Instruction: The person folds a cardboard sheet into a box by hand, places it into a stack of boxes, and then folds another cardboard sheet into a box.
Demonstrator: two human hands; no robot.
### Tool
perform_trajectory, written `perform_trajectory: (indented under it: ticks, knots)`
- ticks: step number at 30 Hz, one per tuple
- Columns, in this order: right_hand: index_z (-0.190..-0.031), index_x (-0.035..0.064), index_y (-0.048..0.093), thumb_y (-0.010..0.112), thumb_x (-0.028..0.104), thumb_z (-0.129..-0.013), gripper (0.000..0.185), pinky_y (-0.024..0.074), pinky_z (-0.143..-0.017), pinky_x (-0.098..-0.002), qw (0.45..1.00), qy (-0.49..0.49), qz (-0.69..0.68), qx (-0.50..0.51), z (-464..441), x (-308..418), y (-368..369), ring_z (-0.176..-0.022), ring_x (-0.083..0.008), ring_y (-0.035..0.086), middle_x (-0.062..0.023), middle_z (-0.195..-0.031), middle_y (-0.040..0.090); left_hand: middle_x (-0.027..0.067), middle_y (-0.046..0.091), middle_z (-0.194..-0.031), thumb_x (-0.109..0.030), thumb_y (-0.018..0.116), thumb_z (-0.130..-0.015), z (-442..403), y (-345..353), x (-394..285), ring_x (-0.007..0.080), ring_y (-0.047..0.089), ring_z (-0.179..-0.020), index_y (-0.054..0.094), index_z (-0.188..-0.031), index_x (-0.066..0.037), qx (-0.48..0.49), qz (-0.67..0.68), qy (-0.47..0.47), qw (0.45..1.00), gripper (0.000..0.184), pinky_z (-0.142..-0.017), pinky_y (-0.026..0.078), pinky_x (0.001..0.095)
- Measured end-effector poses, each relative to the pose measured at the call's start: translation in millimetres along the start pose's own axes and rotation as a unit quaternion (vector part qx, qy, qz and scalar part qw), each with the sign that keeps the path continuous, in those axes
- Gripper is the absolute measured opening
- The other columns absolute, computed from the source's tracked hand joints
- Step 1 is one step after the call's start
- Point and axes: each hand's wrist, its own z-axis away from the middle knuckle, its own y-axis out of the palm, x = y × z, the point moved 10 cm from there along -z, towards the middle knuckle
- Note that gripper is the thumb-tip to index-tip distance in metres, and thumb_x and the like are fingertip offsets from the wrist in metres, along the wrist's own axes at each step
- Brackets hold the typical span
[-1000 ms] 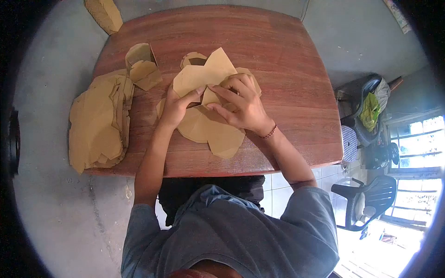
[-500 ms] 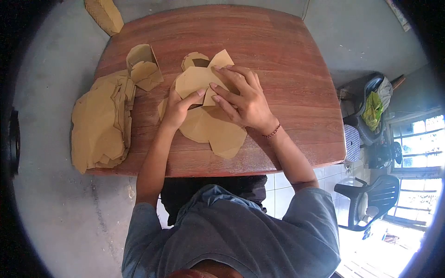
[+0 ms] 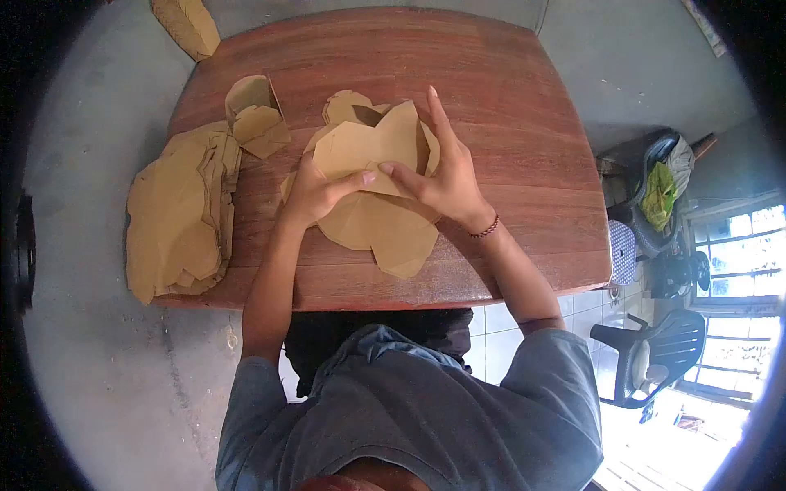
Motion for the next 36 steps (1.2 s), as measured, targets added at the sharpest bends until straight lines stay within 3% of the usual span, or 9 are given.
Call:
perform_trajectory:
  ticks: [1,3,7,9,16,19,24,34,36]
  knots:
    - [-0.158,0.0044,0.031,0.088,0.012,-0.078,0.099,0.0484,-0.107,-0.0404,1.0,0.001,0.0,0.0,0,-5,1,-0.132,-0.0294,0.057,-0.0207,-0.142,0.058,0.0069,0.072,-0.111,-0.009,0.078,-0.086,0,1,0,0.0145,0.067,-0.1,0.065,-0.12,0.001,0.009,0.008,-0.005,1.0,0.038,-0.088,0.054,0.0318]
    - [-0.151,0.0051,0.045,0.085,0.011,-0.079,0.082,0.0587,-0.088,-0.0349,0.995,-0.058,0.062,-0.057,2,-7,-9,-0.103,-0.0281,0.072,-0.0191,-0.125,0.069,0.0072,0.072,-0.111,-0.01,0.079,-0.085,2,1,0,0.0148,0.067,-0.1,0.065,-0.12,0.001,0.015,0.017,-0.01,1.0,0.038,-0.088,0.054,0.0322]
    - [-0.132,0.0026,0.064,0.08,0.001,-0.081,0.054,0.0584,-0.074,-0.0298,0.991,-0.075,0.059,-0.097,4,-5,-20,-0.089,-0.0198,0.072,-0.0131,-0.112,0.073,0.0083,0.073,-0.109,-0.013,0.08,-0.084,1,5,-1,0.0159,0.067,-0.099,0.066,-0.118,0.001,0.055,-0.036,-0.016,0.998,0.04,-0.087,0.053,0.0322]
    - [-0.114,0.0013,0.074,0.075,-0.006,-0.081,0.033,0.0545,-0.063,-0.0273,0.972,-0.194,0.116,-0.06,9,25,-13,-0.079,-0.0143,0.067,-0.0092,-0.101,0.071,0.0086,0.073,-0.108,-0.014,0.081,-0.083,1,4,0,0.0161,0.067,-0.099,0.066,-0.117,0.002,0.06,-0.047,-0.024,0.997,0.04,-0.087,0.053,0.0321]
    - [-0.108,0.0041,0.077,0.072,-0.01,-0.077,0.034,0.0528,-0.061,-0.0276,0.974,-0.178,0.102,-0.098,11,26,-21,-0.075,-0.0146,0.065,-0.0068,-0.095,0.067,0.0077,0.073,-0.112,-0.014,0.082,-0.084,6,4,-1,0.0145,0.067,-0.101,0.068,-0.118,0.002,0.12,-0.072,-0.041,0.989,0.04,-0.09,0.052,0.0306]
    - [-0.111,0.0056,0.078,0.071,-0.01,-0.076,0.039,0.0529,-0.064,-0.0284,0.981,-0.158,0.114,-0.022,6,20,-11,-0.078,-0.0142,0.064,-0.0063,-0.097,0.065,0.0073,0.073,-0.112,-0.014,0.081,-0.084,7,3,3,0.014,0.067,-0.102,0.069,-0.118,0.002,0.118,-0.036,-0.062,0.99,0.04,-0.091,0.052,0.0304]
    - [-0.116,0.0097,0.078,0.078,0.002,-0.078,0.039,0.0508,-0.064,-0.026,0.984,-0.14,0.036,0.101,3,24,3,-0.082,-0.0142,0.06,-0.0074,-0.101,0.06,0.0074,0.074,-0.111,-0.013,0.081,-0.084,8,0,5,0.0138,0.067,-0.103,0.07,-0.117,0.002,0.124,-0.029,-0.081,0.989,0.037,-0.091,0.052,0.0303]
    - [-0.106,0.0068,0.075,0.083,0.013,-0.082,0.026,0.0494,-0.059,-0.0285,0.991,-0.066,0.04,0.113,1,14,7,-0.086,-0.0172,0.06,-0.0082,-0.104,0.06,0.008,0.075,-0.107,-0.013,0.081,-0.083,10,8,-3,0.0139,0.067,-0.099,0.072,-0.111,0.002,0.128,-0.07,-0.058,0.988,0.033,-0.09,0.052,0.0306]
    - [-0.1,0.0056,0.072,0.082,0.012,-0.081,0.023,0.0473,-0.054,-0.0259,0.984,-0.139,0.062,0.088,2,25,3,-0.085,-0.0168,0.061,-0.0079,-0.104,0.06,0.0085,0.075,-0.106,-0.013,0.081,-0.083,10,8,-2,0.0139,0.067,-0.098,0.072,-0.111,0.003,0.126,-0.073,-0.052,0.988,0.033,-0.089,0.052,0.0309]
